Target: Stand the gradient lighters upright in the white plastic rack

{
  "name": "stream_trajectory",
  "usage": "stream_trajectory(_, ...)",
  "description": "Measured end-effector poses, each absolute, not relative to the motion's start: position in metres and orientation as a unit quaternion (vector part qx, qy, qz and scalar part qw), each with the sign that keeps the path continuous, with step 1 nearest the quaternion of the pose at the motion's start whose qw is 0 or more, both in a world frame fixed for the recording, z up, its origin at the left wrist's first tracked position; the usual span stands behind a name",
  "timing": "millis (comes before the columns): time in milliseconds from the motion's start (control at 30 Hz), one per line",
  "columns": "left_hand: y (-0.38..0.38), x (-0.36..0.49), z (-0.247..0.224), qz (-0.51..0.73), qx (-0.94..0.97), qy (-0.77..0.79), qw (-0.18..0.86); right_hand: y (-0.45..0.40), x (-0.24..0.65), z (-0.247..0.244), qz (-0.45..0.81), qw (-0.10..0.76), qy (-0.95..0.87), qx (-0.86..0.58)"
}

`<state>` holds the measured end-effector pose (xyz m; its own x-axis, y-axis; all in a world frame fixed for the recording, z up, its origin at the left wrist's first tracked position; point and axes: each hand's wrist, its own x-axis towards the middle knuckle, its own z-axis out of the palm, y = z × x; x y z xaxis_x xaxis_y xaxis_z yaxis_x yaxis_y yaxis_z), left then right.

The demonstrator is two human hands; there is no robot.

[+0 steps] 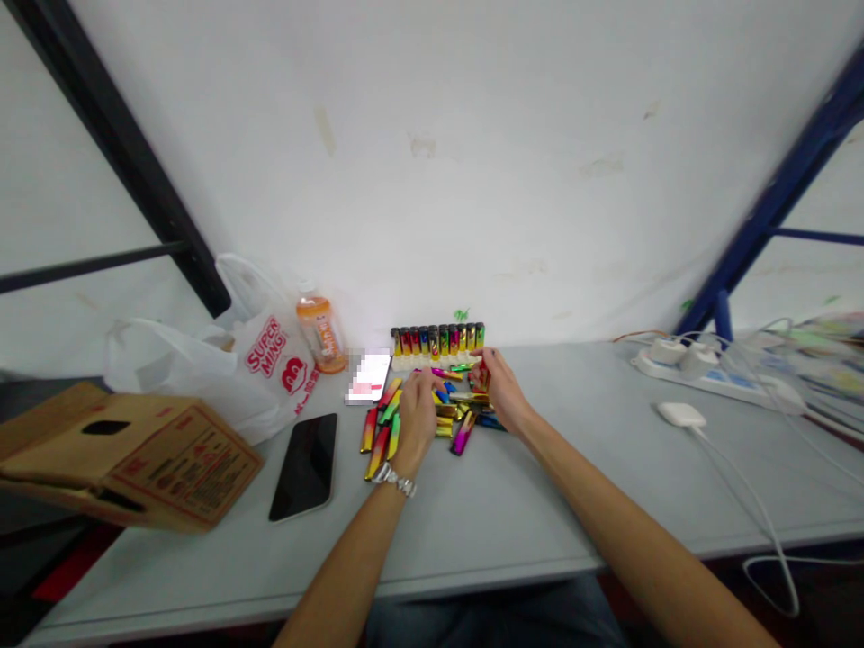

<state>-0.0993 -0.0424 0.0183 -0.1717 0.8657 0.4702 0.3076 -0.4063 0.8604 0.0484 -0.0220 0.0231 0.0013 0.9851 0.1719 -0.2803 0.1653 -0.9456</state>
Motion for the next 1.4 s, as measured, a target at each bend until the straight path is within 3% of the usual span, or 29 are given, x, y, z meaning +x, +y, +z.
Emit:
stream_trajectory(333,-0.039,-0.102,0.013,0.576,0.604,0.501,0.229,0.012,0.048,0.03,0.488,0.596,-0.516,-0.375)
stream_trajectory(767,-0.033,-0.112,0.011,0.561,0.606,0.523,0.211,0.095,0.04,0.037,0.265,0.521,-0.7,-0.41)
stream_trajectory(1267,-0.03,-0.116,0.009,0.531,0.605,0.558,0.201,0.121,0.058,0.032,0.337,0.408,-0.75,-0.397)
stream_trajectory(1400,-0.03,-0.116,0.009,0.528,0.608,0.556,0.206,0.114,0.056,0.036,0.158,0.364,-0.804,-0.443)
